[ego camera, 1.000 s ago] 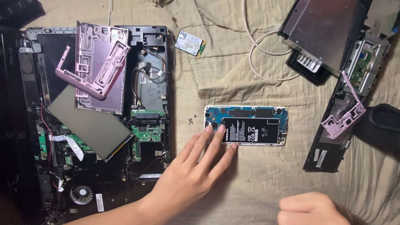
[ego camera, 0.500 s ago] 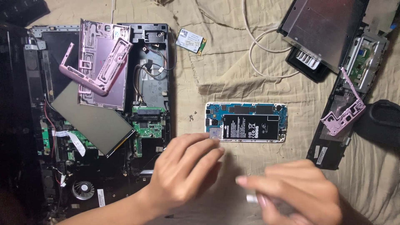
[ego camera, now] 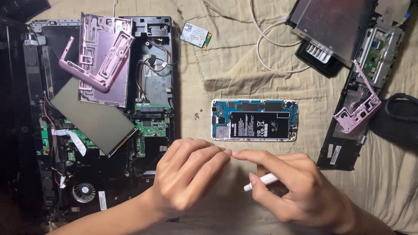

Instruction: A person uses a plastic spudger tool to carefully seat connectors and manipulate components on a smartphone motherboard and battery assembly, with a disassembled laptop visible in the background.

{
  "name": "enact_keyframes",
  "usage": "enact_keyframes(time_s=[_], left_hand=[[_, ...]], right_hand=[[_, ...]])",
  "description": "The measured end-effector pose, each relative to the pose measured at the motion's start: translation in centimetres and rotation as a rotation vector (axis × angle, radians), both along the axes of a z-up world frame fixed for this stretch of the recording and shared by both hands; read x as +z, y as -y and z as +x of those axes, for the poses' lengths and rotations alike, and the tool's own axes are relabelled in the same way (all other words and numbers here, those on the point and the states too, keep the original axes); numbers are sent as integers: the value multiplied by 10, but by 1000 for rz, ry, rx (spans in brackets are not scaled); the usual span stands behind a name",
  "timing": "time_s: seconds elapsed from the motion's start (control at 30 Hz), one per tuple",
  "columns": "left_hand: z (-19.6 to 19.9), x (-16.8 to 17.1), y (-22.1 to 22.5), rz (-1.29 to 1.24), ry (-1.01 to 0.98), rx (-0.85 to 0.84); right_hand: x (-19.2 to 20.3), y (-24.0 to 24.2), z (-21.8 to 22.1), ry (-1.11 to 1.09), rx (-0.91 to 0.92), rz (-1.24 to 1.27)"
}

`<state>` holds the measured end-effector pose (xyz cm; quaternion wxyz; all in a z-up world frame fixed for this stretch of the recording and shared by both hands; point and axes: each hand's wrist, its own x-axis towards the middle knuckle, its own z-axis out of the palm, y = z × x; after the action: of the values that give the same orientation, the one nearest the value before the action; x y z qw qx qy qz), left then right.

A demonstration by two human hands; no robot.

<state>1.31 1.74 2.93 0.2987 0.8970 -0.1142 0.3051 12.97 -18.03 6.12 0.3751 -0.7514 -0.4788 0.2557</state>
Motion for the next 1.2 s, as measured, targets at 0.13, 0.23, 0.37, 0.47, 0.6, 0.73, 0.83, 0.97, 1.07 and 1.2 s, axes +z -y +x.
enact_keyframes(time_s=[0.13, 0.23, 0.37, 0.47, 0.6, 0.73, 0.83, 0.97, 1.07, 1.2], left_hand=[[-1, 0, 2, 23, 3, 22], [0, 0, 3, 24, 16, 31], [0, 1, 3, 33, 22, 35], [-2, -2, 3, 31, 17, 26], [-3, -3, 3, 57, 7, 46], [-3, -2, 3, 88, -2, 45], [-3, -1, 2, 105, -19, 47], [-4, 1, 2, 98, -22, 50], [-4, 4, 1, 120, -3, 71], [-4, 7, 1, 136, -10, 82]], right_hand=[[-2, 0, -1, 7, 16, 27], [-2, -1, -2, 17, 18, 27], [-2, -1, -3, 19, 19, 14], [-1, -1, -3, 10, 29, 26], [-2, -1, -1, -16, 53, 24], [-2, -1, -1, -98, 47, 0], [-1, -1, -1, -171, 42, -23], [5, -1, -2, -349, 29, -68], [10, -1, -2, -522, 74, -108], [8, 6, -1, -645, 118, -107]])
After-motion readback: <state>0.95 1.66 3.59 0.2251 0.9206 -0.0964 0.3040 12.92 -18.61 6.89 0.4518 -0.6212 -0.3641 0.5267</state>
